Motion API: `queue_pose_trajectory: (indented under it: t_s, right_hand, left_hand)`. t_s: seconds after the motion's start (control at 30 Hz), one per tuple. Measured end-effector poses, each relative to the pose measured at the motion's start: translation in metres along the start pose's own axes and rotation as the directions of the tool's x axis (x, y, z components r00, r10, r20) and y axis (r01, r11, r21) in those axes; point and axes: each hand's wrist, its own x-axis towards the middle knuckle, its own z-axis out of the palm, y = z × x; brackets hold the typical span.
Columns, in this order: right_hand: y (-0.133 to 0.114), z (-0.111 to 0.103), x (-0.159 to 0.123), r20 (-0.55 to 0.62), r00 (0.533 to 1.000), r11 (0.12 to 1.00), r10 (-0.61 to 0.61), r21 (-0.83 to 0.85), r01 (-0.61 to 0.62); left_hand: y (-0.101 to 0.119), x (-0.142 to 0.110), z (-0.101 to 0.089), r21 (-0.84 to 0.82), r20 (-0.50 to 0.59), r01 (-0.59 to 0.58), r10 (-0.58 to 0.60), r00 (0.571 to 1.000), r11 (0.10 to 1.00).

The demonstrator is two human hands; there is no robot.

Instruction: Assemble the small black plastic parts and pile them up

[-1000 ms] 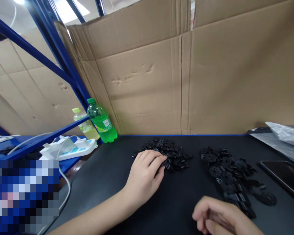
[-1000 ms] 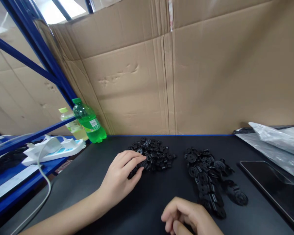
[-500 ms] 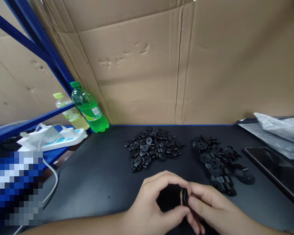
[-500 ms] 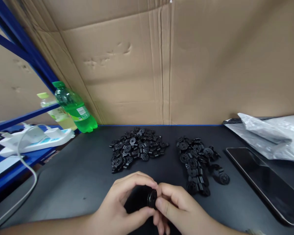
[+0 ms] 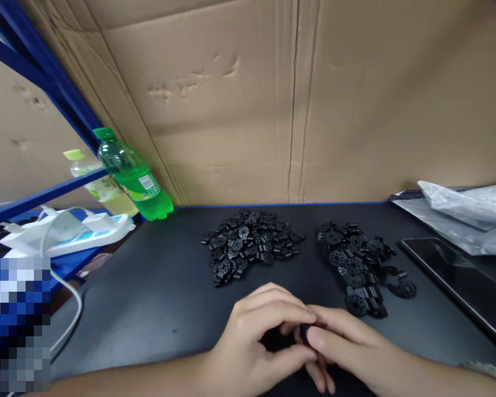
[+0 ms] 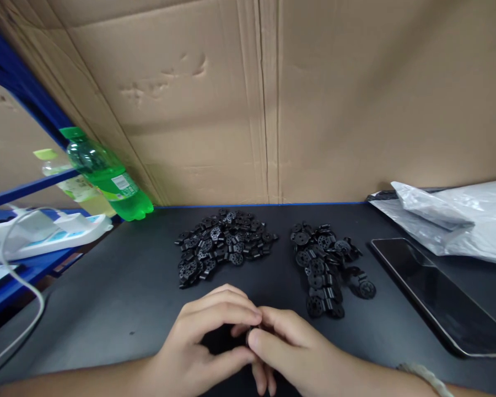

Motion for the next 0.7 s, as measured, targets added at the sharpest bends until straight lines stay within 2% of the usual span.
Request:
queue_pose_trajectory:
  t_s: [0.17, 0.37, 0.5, 0.7]
  right_hand:
    - [-0.009, -0.002, -0.006, 0.020, 0.997, 0.997, 0.072, -0.007, -0.072]
    - [-0.017, -0.005, -0.012, 0.097, 0.989, 0.992, 0.109, -0.077, -0.102]
    - [-0.025, -0.004, -0.013, 0.076, 0.985, 0.982, 0.154, -0.123, -0.144]
    - [-0.025, -0.005, -0.014, 0.110, 0.986, 0.981, 0.122, -0.165, -0.103]
  left_hand:
    - [0.001, 0.000, 0.001, -0.006, -0.019, -0.002, 0.002, 1.000, 1.000]
    - [0.002, 0.001, 0.000, -0.080, -0.010, -0.017, 0.016, 1.000, 0.997]
    - [0.001, 0.001, 0.001, -0.119, -0.025, -0.016, 0.014, 1.000, 0.993]
    - [0.000, 0.001, 0.003, -0.134, -0.031, 0.017, -0.022, 0.999, 0.991]
